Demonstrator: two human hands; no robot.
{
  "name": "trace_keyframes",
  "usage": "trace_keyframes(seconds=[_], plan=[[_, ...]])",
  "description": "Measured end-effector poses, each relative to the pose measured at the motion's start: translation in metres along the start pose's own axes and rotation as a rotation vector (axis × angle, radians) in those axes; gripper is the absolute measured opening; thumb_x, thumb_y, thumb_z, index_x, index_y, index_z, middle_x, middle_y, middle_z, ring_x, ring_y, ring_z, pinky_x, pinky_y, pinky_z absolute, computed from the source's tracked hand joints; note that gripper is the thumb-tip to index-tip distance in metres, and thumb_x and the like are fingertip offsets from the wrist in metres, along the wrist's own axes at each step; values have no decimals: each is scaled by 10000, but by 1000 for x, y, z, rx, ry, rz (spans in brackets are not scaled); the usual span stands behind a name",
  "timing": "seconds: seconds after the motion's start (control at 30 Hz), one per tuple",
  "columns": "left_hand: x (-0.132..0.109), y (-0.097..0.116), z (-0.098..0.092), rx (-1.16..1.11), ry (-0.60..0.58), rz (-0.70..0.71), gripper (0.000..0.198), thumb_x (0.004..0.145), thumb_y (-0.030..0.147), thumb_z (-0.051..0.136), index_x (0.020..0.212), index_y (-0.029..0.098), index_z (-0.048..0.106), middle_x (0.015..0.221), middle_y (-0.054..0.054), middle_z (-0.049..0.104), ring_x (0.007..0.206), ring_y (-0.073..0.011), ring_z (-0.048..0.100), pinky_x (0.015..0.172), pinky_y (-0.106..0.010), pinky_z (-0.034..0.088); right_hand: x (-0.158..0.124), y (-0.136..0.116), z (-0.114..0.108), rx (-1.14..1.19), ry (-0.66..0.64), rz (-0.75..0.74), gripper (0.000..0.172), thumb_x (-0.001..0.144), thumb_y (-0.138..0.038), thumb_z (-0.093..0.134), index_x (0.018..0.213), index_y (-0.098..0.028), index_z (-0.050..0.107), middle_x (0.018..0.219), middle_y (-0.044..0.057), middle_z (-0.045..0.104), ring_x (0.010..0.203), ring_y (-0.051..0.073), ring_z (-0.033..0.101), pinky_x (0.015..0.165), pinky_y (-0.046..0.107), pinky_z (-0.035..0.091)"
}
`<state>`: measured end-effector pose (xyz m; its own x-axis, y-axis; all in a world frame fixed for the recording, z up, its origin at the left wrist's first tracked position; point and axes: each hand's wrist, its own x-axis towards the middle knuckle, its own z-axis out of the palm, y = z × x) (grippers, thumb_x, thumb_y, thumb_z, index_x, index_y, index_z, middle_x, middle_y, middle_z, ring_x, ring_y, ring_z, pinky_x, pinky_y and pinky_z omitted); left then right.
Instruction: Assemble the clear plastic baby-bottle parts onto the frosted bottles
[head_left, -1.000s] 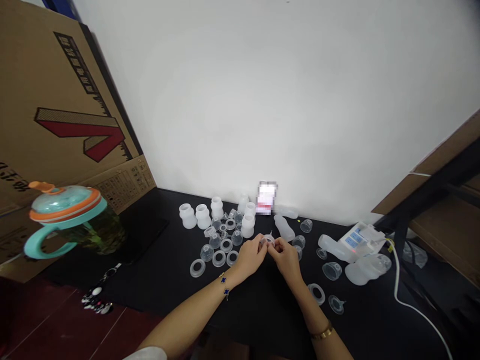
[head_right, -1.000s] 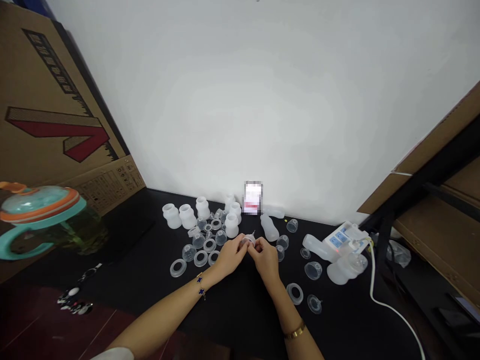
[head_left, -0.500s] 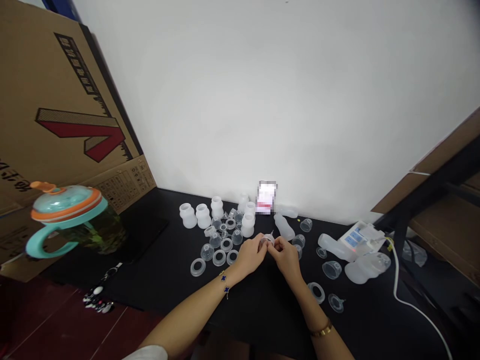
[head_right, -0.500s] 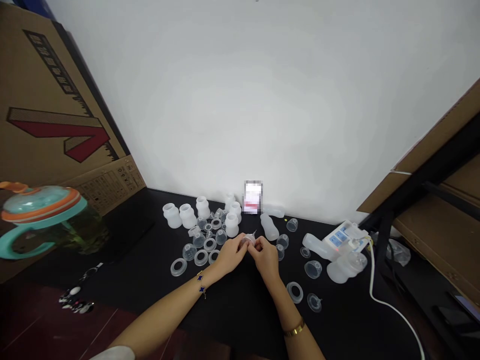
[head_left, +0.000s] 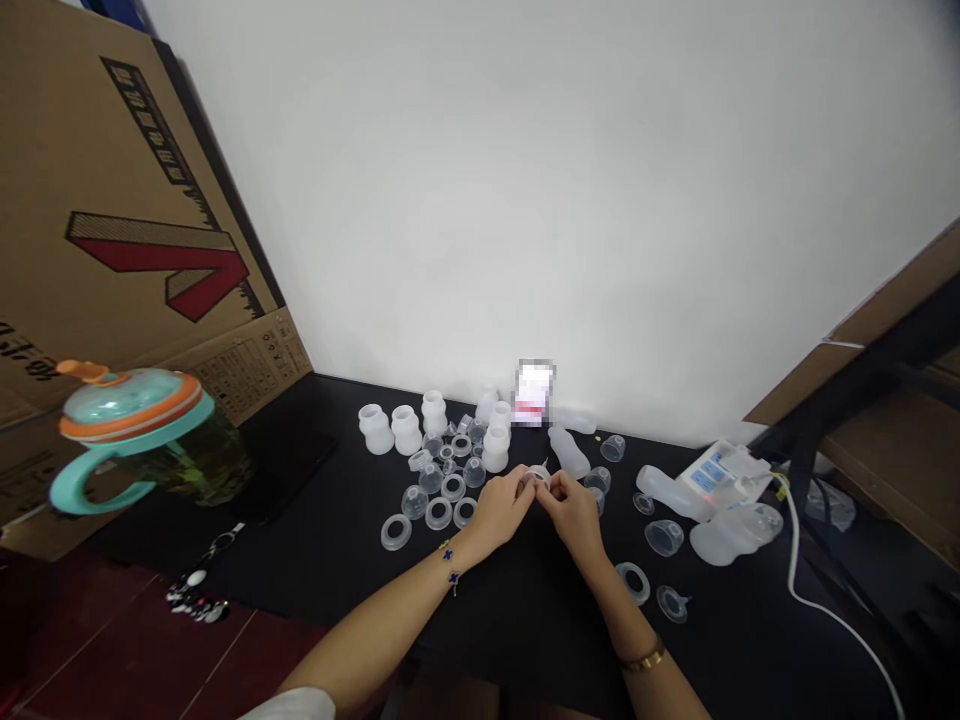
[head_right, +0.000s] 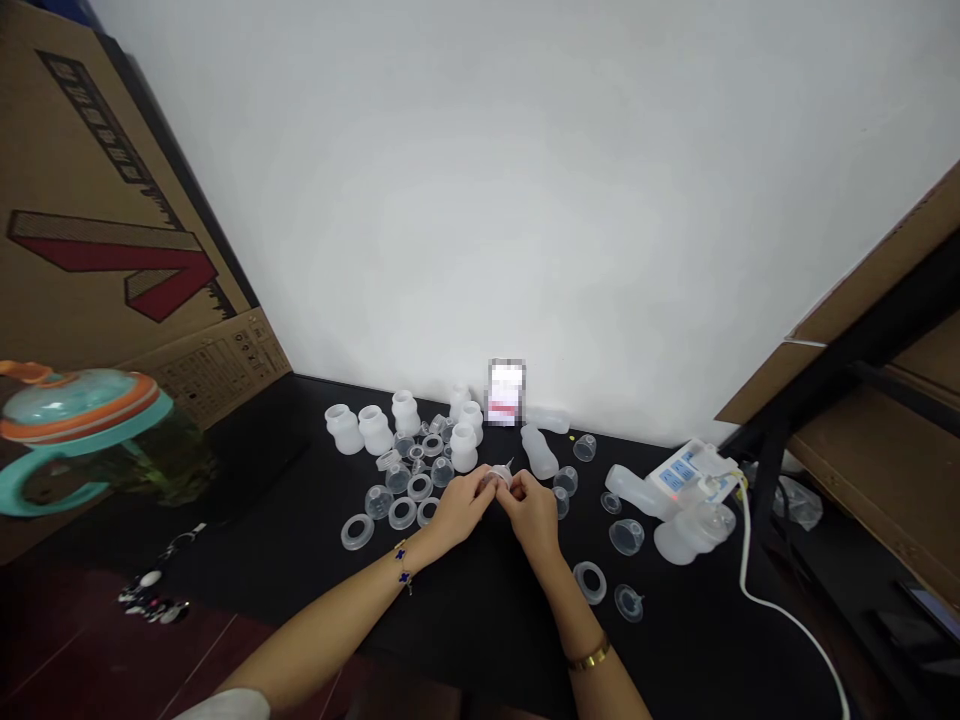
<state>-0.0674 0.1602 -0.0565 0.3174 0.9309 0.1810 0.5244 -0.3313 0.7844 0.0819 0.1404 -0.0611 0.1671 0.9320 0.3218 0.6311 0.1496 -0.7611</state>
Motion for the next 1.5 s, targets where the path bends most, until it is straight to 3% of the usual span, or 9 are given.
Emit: trace_keyframes(seconds=[0.53,1.2,1.5], plan=[[0,1,-2,-88,2,6,319,1001,376,400,751,210,507,566,48,472,538,-136,481,567,-258,274,-1,-8,-2,148,-68,105,408,825,-557,595,608,-228,488,461,-52,473,454,129,438,501,263,306],[-3,-3,4,-25,37,30,357,1030,409,343,773,215,496,632,18,509,577,-149,490,579,-275,257,-7,-7,3,150,-64,64,502,956,-629,443,636,-244,408,496,-54,447,505,143,462,516,266,321],[-1,-4,2,-23,60,14,380,1003,390,387,675,207,449,579,36,438,545,-133,398,573,-278,213,-7,-7,2,83,-73,11,513,975,-624,401,638,-239,441,496,-46,454,507,145,461,519,267,305]])
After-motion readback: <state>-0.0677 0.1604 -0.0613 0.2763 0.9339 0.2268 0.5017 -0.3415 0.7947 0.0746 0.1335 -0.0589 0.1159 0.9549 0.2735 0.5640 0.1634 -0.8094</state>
